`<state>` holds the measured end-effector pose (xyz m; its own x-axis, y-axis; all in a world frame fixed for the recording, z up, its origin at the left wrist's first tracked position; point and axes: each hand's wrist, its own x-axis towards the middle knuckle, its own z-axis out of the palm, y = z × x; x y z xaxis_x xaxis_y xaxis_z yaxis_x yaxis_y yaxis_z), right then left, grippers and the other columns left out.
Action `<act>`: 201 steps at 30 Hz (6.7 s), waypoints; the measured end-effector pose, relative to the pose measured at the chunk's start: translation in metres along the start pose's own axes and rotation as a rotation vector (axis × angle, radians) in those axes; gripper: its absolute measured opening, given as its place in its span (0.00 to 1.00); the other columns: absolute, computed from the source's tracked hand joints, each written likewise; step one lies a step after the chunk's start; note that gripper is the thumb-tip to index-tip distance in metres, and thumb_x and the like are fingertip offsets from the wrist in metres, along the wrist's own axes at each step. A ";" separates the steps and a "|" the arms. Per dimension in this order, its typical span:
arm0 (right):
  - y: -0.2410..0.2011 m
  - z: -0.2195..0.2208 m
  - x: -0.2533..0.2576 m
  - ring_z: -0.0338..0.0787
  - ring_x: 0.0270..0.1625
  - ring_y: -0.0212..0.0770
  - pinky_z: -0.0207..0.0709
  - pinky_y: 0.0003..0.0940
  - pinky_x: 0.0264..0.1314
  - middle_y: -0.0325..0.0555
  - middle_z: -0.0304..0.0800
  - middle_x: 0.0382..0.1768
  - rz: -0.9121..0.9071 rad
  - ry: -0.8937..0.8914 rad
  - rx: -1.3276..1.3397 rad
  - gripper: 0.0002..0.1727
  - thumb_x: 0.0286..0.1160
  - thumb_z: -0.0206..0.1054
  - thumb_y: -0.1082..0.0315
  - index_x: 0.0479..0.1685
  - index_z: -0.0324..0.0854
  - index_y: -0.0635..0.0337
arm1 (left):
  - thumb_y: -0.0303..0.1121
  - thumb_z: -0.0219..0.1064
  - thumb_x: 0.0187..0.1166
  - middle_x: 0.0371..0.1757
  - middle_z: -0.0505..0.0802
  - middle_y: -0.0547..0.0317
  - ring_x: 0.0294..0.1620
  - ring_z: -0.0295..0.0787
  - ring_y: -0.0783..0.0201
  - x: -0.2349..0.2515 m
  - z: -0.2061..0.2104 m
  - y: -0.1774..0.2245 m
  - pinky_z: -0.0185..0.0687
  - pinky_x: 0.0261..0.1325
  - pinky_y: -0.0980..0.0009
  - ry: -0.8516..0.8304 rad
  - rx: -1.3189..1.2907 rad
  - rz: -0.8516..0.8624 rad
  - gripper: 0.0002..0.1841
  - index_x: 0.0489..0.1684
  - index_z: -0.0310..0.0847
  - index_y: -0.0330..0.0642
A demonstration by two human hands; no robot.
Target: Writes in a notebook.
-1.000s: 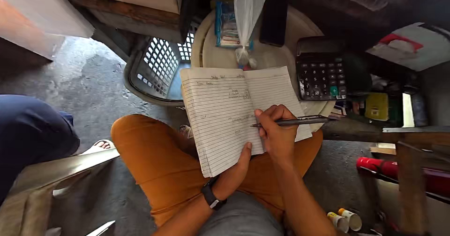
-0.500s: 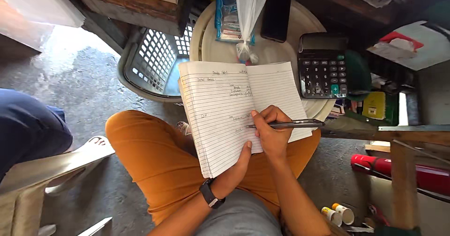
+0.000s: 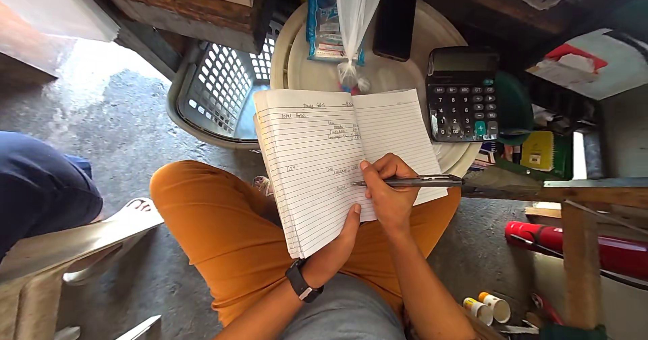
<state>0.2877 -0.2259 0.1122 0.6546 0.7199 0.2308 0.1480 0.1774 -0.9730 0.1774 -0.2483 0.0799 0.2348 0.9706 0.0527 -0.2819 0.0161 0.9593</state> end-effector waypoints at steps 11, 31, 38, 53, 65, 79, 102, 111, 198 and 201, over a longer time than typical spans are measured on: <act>0.000 0.001 -0.001 0.73 0.15 0.21 0.71 0.13 0.15 0.31 0.76 0.17 -0.022 -0.036 -0.055 0.20 0.63 0.69 0.82 0.12 0.69 0.51 | 0.18 0.70 0.72 0.43 0.97 0.64 0.50 0.94 0.76 -0.001 0.004 0.000 0.90 0.60 0.74 0.052 -0.007 -0.009 0.10 0.48 0.84 0.28; 0.002 -0.008 0.010 0.74 0.12 0.23 0.73 0.15 0.12 0.34 0.79 0.17 0.113 0.020 0.190 0.19 0.63 0.69 0.83 0.13 0.70 0.51 | 0.19 0.69 0.73 0.44 0.97 0.63 0.49 0.95 0.75 -0.001 0.002 0.000 0.91 0.60 0.73 0.023 0.003 -0.030 0.10 0.50 0.84 0.27; 0.003 -0.007 0.009 0.74 0.12 0.24 0.74 0.16 0.12 0.35 0.79 0.17 0.085 0.011 0.183 0.19 0.63 0.71 0.83 0.13 0.71 0.52 | 0.18 0.69 0.72 0.43 0.97 0.63 0.48 0.95 0.75 0.000 0.002 0.000 0.91 0.59 0.74 0.029 0.012 -0.017 0.10 0.48 0.84 0.27; 0.000 -0.005 0.006 0.75 0.12 0.24 0.74 0.16 0.13 0.35 0.80 0.17 0.121 0.022 0.154 0.19 0.63 0.69 0.84 0.14 0.71 0.53 | 0.18 0.69 0.73 0.44 0.97 0.64 0.49 0.95 0.75 -0.001 0.004 0.002 0.90 0.61 0.74 0.043 -0.010 -0.064 0.11 0.51 0.83 0.27; -0.002 -0.009 0.002 0.83 0.23 0.24 0.83 0.17 0.24 0.34 0.86 0.31 0.011 -0.030 0.153 0.13 0.60 0.78 0.80 0.28 0.80 0.53 | 0.19 0.68 0.74 0.43 0.97 0.62 0.49 0.94 0.76 0.001 0.003 0.006 0.90 0.61 0.74 0.033 -0.006 -0.104 0.11 0.51 0.82 0.24; -0.001 -0.005 0.005 0.71 0.11 0.21 0.70 0.14 0.12 0.31 0.79 0.16 0.051 -0.029 0.040 0.20 0.62 0.72 0.82 0.13 0.70 0.50 | 0.20 0.69 0.74 0.43 0.96 0.59 0.49 0.94 0.75 0.000 0.003 0.008 0.89 0.61 0.75 0.020 0.033 -0.116 0.11 0.51 0.83 0.22; -0.001 -0.004 0.001 0.71 0.13 0.21 0.69 0.13 0.14 0.31 0.77 0.18 0.029 0.000 -0.051 0.20 0.60 0.70 0.84 0.13 0.69 0.50 | 0.19 0.68 0.74 0.43 0.97 0.63 0.49 0.94 0.76 0.000 0.004 0.004 0.90 0.60 0.75 0.022 0.036 -0.051 0.09 0.49 0.84 0.26; -0.001 -0.004 0.000 0.73 0.14 0.21 0.72 0.14 0.15 0.31 0.78 0.18 0.047 0.022 -0.034 0.20 0.59 0.70 0.83 0.12 0.69 0.50 | 0.20 0.69 0.74 0.44 0.97 0.62 0.50 0.94 0.76 -0.002 0.002 0.003 0.90 0.61 0.74 0.021 0.040 -0.056 0.10 0.50 0.84 0.26; 0.001 -0.039 0.016 0.80 0.20 0.19 0.77 0.13 0.21 0.25 0.87 0.29 0.091 -0.124 0.192 0.13 0.86 0.62 0.53 0.31 0.82 0.40 | 0.60 0.67 0.75 0.41 0.96 0.65 0.41 0.96 0.70 0.058 -0.093 0.035 0.94 0.46 0.70 -0.114 -0.089 -0.475 0.29 0.62 0.77 0.47; -0.013 -0.054 0.005 0.71 0.17 0.13 0.65 0.10 0.19 0.14 0.76 0.19 0.040 -0.165 -0.073 0.31 0.86 0.46 0.32 0.44 0.87 0.43 | 0.33 0.63 0.79 0.36 0.96 0.61 0.34 0.96 0.68 0.062 -0.075 0.044 0.95 0.41 0.70 -0.059 -0.027 -0.560 0.16 0.62 0.74 0.41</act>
<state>0.3296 -0.2607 0.1254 0.5311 0.8270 0.1844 0.1815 0.1016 -0.9781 0.1096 -0.1699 0.1041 0.4065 0.7972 -0.4463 -0.1231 0.5318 0.8379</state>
